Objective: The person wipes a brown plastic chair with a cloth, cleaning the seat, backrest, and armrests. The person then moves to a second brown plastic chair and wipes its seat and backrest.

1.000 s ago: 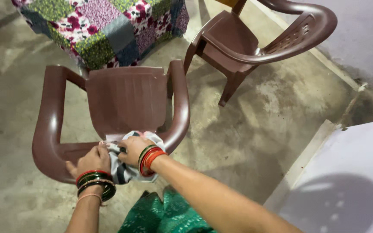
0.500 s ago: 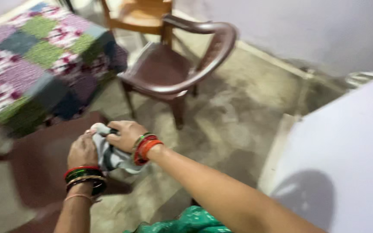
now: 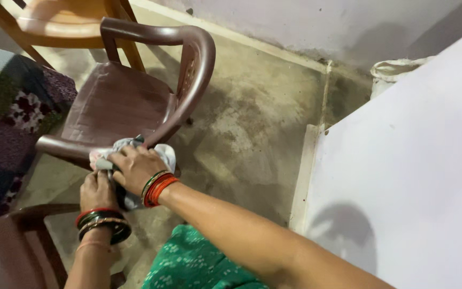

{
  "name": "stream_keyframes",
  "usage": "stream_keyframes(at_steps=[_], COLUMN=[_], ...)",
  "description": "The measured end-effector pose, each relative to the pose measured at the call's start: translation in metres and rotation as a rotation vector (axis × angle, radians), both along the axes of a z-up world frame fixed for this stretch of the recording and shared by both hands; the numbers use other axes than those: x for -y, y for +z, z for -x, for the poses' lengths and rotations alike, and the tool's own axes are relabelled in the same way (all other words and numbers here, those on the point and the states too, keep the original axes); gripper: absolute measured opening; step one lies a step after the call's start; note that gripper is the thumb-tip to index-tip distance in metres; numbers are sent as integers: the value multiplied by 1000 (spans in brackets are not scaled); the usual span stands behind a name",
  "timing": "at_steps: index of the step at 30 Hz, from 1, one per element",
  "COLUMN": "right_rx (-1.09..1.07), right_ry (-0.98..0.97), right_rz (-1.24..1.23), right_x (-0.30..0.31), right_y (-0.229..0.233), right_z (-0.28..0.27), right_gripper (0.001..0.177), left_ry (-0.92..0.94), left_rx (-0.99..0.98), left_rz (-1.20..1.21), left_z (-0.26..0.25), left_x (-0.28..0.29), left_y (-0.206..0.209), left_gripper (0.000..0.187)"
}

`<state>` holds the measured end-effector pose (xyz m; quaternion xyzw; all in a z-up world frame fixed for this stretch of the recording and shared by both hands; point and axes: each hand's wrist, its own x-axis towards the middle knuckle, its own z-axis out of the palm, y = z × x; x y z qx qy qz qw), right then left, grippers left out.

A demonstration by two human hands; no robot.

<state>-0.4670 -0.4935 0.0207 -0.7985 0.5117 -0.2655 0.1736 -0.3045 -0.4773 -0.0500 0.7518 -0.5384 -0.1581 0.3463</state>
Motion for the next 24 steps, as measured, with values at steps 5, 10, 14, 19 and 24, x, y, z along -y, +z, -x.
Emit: stream_keyframes(at_steps=[5,10,14,19,24], right_rx=[-57,-156,-224,-429,-683], right_ry=[7,81,68,332,400], right_rz=[96,95,-2,-464,-324], right_x=[74,138,158,176,168], right_y=[-24,-55,-63,-31,-21], right_z=[26,50,53,64,69], right_gripper=[45,46,47,57,69], left_ry=[295,478,456,-323,-612], left_rx=[-282,-864,-897,436,897], left_rz=[-255,-245,-405,-608,-652], left_z=[40,80,73,17,19], left_x=[82,152,166,159,134], left_y=[-26,-52,-107,-223,-205], left_gripper=[67,83,63,31,64])
